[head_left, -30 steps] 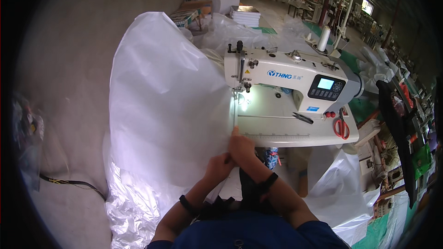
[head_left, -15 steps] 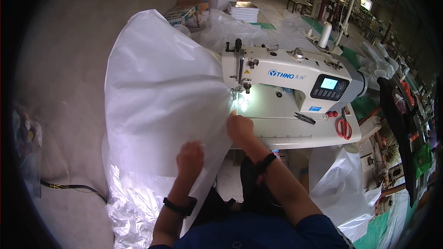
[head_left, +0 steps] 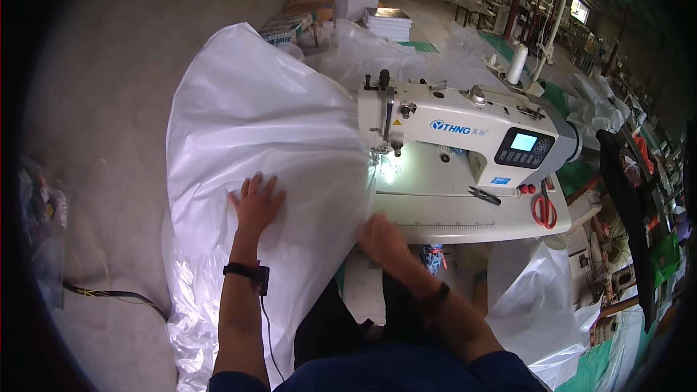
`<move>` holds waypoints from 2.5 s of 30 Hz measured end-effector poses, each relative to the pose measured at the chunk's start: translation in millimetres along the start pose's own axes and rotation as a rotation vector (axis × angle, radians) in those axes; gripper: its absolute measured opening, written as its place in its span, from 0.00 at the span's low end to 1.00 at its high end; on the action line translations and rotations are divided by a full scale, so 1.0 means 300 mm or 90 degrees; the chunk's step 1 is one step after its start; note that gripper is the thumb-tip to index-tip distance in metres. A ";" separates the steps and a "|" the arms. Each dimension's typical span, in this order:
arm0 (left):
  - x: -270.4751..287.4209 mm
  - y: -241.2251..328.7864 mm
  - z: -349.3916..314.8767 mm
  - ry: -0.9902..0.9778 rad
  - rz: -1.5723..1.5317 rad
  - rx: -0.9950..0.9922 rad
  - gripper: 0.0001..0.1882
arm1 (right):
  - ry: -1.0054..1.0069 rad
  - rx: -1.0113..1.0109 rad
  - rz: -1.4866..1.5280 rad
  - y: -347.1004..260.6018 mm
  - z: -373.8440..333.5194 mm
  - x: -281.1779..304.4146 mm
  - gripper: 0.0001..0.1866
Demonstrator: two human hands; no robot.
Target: Using an industrial sewing machine to stitch together large white plastic or foam sheets.
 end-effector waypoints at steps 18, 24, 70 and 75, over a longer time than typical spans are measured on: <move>0.423 0.085 -0.339 0.399 0.004 -0.083 0.17 | -0.430 -0.087 0.918 -0.464 0.275 -0.302 0.20; 0.246 -0.173 -0.043 -0.011 -0.250 0.035 0.15 | -0.624 -0.064 0.848 -0.406 0.146 -0.314 0.20; 0.114 -0.002 -0.248 -0.105 -0.070 -0.142 0.16 | -0.575 -0.296 1.030 0.209 -0.528 -0.164 0.15; 0.114 0.116 -0.194 -0.069 -0.126 -0.179 0.18 | -0.407 -0.262 0.826 0.237 -0.521 -0.190 0.19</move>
Point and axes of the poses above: each hand's wrist, its own z-axis towards the middle knuckle, its own x-axis out of the back of the hand, y = z × x, the point moved 3 cm from there along z, towards the middle knuckle, and after that the axes turned 3 degrees about -z, right-handed, at the moved point
